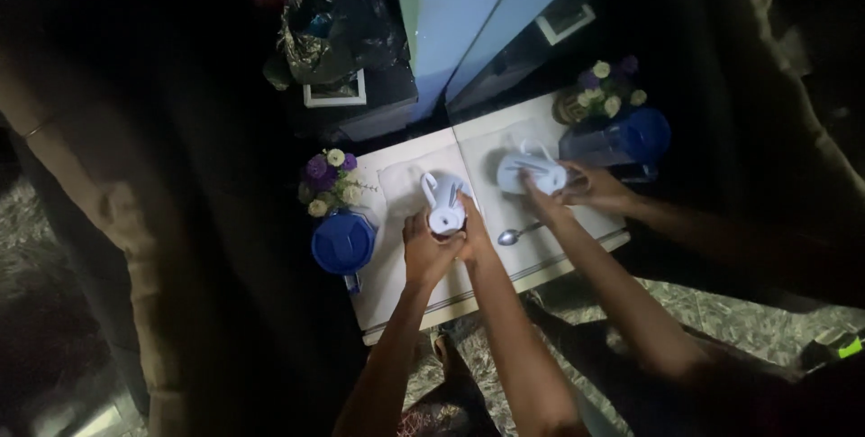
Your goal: Moving various items including flowers, a bottle, cups, and spoons between a small table and a vanity.
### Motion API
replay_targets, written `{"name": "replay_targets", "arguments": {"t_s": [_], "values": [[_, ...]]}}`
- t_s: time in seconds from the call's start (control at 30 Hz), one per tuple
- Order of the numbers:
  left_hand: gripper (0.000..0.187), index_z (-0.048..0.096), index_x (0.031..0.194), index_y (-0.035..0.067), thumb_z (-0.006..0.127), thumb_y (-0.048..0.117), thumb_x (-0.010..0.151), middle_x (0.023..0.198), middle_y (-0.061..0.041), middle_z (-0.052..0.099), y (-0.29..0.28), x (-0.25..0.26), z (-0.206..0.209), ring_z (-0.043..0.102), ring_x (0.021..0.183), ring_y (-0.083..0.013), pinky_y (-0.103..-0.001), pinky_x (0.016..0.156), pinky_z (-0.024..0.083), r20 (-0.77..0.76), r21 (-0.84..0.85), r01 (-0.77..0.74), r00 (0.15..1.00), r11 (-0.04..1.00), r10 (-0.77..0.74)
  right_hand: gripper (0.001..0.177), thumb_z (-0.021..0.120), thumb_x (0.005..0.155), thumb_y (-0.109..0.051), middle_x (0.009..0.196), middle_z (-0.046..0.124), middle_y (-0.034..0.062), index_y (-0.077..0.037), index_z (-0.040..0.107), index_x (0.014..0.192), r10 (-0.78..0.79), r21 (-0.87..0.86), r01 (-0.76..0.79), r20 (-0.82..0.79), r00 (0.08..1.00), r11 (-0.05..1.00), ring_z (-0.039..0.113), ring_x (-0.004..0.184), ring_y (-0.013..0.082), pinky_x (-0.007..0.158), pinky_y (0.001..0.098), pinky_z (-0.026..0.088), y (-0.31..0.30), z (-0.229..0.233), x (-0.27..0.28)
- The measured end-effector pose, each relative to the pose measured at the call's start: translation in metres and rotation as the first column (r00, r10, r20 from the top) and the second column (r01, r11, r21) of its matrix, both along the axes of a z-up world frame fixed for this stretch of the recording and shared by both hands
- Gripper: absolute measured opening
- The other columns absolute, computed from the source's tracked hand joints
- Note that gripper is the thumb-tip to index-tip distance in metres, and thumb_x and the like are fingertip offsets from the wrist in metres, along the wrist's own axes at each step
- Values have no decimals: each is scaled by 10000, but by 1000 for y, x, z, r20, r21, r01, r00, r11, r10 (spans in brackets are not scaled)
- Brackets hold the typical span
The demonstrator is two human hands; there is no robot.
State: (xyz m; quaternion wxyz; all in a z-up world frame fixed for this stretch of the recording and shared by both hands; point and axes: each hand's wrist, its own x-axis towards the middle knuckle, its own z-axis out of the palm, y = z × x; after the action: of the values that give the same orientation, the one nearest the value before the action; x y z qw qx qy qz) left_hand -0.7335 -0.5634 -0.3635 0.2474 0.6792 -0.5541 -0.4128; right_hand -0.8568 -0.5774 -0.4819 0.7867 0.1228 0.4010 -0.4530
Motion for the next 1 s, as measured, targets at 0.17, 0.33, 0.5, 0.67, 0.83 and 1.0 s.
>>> {"name": "replay_targets", "arguments": {"t_s": [0.17,0.33,0.5,0.67,0.83,1.0], "values": [[891,468,1475,59,854,217,688,1384,-193,502,-28,-4,-3,428,1314,-400,-523,1138,342,17,-14,34,999,999,-34,534,564,949,-543,927,728,131,-57,661,1147,33,5,-33,-34,999,999,723,735,289,591,431,604,-34,-13,-10],[1105,227,1571,36,824,87,642,1570,-242,293,-61,5,-6,270,1460,-466,-567,1196,216,30,-53,53,998,997,-52,481,614,919,-513,916,711,134,-104,653,1168,175,110,-150,-263,949,983,717,727,279,560,446,606,-60,-15,-10],[1109,278,1652,262,759,-28,695,1719,-158,170,-83,8,-26,160,1527,-470,-538,1179,242,171,229,398,882,889,-439,586,657,781,-624,883,713,77,-159,658,1138,487,394,-309,-518,703,865,715,699,231,525,446,607,-86,-38,-17],[1028,323,1572,150,869,102,702,1583,-201,386,-85,9,-81,318,1495,-348,-582,1241,171,157,-151,467,881,871,-445,651,718,817,-609,906,725,123,-62,643,1160,482,451,-234,-581,656,861,722,652,270,481,426,604,-94,-38,-17],[961,415,1545,150,885,145,707,1488,-180,534,-92,10,-77,464,1416,-306,-504,1272,216,112,-111,406,912,907,-394,609,696,873,-592,869,738,129,-13,724,1059,424,366,-222,-696,579,904,697,607,259,411,373,525,-88,-48,-20],[914,441,1527,116,851,53,712,1468,-179,559,-96,10,-70,475,1407,-348,-493,1231,223,-6,-135,341,939,930,-345,523,484,1017,-513,802,698,142,-35,694,1031,294,278,-127,-719,629,952,634,544,279,379,366,476,-74,-76,-25]]}}
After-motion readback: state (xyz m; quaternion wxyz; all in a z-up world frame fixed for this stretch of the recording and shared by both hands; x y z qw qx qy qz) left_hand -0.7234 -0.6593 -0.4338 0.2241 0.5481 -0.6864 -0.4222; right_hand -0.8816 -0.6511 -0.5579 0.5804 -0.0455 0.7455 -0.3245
